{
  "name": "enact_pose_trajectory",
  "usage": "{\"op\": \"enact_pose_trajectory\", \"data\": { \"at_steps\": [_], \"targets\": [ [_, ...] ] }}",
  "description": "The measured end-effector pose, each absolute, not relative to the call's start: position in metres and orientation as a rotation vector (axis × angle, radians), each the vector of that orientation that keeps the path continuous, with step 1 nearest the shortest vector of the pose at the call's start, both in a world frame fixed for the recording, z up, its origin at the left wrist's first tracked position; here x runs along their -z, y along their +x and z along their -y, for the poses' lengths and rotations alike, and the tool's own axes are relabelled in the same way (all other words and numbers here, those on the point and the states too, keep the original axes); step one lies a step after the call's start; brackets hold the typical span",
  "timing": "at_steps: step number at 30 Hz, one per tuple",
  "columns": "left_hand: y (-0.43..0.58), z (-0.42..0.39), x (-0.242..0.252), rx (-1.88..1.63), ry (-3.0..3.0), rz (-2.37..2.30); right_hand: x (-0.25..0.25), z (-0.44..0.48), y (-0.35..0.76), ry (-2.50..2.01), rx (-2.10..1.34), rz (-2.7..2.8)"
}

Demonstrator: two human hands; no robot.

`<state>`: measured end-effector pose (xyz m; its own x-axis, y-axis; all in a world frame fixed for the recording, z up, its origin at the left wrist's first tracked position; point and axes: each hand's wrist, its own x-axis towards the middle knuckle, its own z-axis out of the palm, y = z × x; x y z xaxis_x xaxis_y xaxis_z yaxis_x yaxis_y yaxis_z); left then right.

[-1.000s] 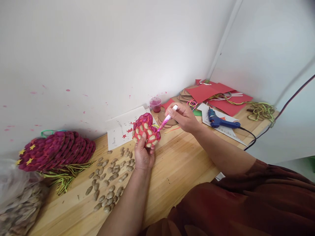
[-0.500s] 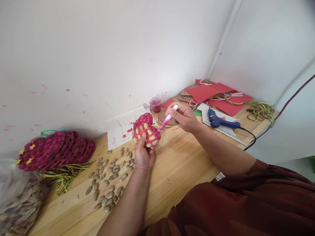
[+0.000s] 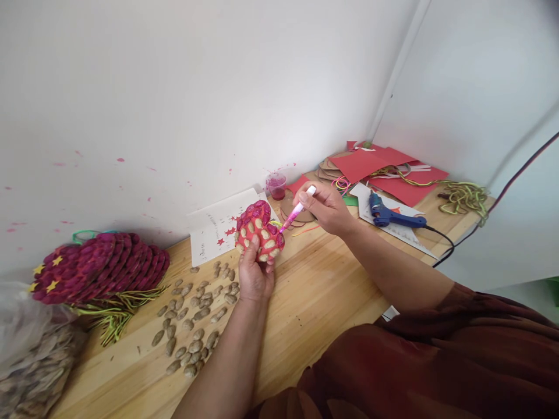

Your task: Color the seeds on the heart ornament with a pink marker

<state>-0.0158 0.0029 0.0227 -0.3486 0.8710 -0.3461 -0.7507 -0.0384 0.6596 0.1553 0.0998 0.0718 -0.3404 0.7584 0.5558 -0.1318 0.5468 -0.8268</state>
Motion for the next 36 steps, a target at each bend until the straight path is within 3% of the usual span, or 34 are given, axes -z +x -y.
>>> {"op": "enact_pose_trajectory", "data": {
  "at_steps": [36],
  "targets": [
    [-0.0197,-0.0028,-0.0216,-1.667,0.198,-0.888,-0.0705,-0.0996,0.1533,-0.485,-1.081,1.669]
  ]
}}
